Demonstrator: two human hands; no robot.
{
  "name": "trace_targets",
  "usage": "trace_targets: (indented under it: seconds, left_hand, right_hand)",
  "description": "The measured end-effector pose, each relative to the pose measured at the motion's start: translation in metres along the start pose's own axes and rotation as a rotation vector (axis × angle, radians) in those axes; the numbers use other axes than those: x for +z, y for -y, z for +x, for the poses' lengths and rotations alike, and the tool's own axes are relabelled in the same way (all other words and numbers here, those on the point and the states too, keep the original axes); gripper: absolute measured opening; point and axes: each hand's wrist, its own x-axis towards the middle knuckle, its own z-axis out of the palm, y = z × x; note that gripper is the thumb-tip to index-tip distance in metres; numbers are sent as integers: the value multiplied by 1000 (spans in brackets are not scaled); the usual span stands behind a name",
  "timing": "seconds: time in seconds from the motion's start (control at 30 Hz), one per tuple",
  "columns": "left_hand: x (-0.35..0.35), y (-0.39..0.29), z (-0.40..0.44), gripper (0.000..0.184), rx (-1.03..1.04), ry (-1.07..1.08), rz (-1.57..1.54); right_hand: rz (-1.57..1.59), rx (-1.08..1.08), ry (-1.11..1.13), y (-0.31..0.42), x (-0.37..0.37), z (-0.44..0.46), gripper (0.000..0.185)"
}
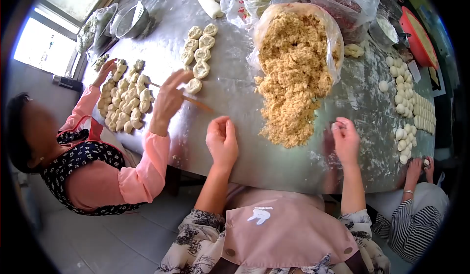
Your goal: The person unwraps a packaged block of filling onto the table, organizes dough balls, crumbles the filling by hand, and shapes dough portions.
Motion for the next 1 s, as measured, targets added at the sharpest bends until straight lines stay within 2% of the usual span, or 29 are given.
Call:
trace_targets:
  seconds: [0.03,0.07,0.13,0.23,0.27,0.3,0.33,0.4,0.47,0.5,0.63,0.73,0.77,0.8,0.87,1.0]
  left_hand:
    - [0,1,9,14,20,-10,71]
    - [1,-4,18,17,85,-52,156]
    - [4,-18,37,23,209,-130,329]
    - [-5,-8,81,33,358,-406,652]
    - [-11,6,99,37,441,-513,747]
    - [-20,18,118,40,354,-530,832]
    - [-25,27,132,44,273,-548,919]
    - [-19,-1,138,48,-66,-384,969]
    - [-24,-1,145,48,0,-200,910]
    - [-27,10,149,41,161,-153,882]
    - [-16,-12,123,28,159,-88,696]
    - [-16,1,102,30,-56,-72,240]
    - [-11,-7,88,29,-226,10,-177]
    - [-6,-20,71,27,-380,85,-397]
    - [7,-44,40,29,-583,174,-587]
    - [18,-56,0,32,-699,537,-828]
  right_hand:
    - [-9,-13,66,11,6,-4,21]
    - [-48,-149,72,16,12,-8,22]
    - [-136,-217,163,30,18,-16,31]
    - [-189,-273,187,38,30,-27,47]
    - [-278,-413,154,38,32,-27,61]
    - [-284,-333,205,47,32,-30,65]
    - [-226,-251,246,56,31,-30,58]
    - [-226,-366,220,39,40,-28,45]
    - [-228,-392,235,39,44,-30,38]
    - [-225,-410,248,39,43,-31,34]
    - [-163,-338,285,37,36,-34,31]
    - [-99,-231,287,50,24,-36,31]
    - [-101,-217,276,58,22,-37,30]
    - [-101,-204,266,62,22,-38,30]
    - [-214,-325,277,50,29,-38,28]
    - [-220,-431,254,38,37,-33,25]
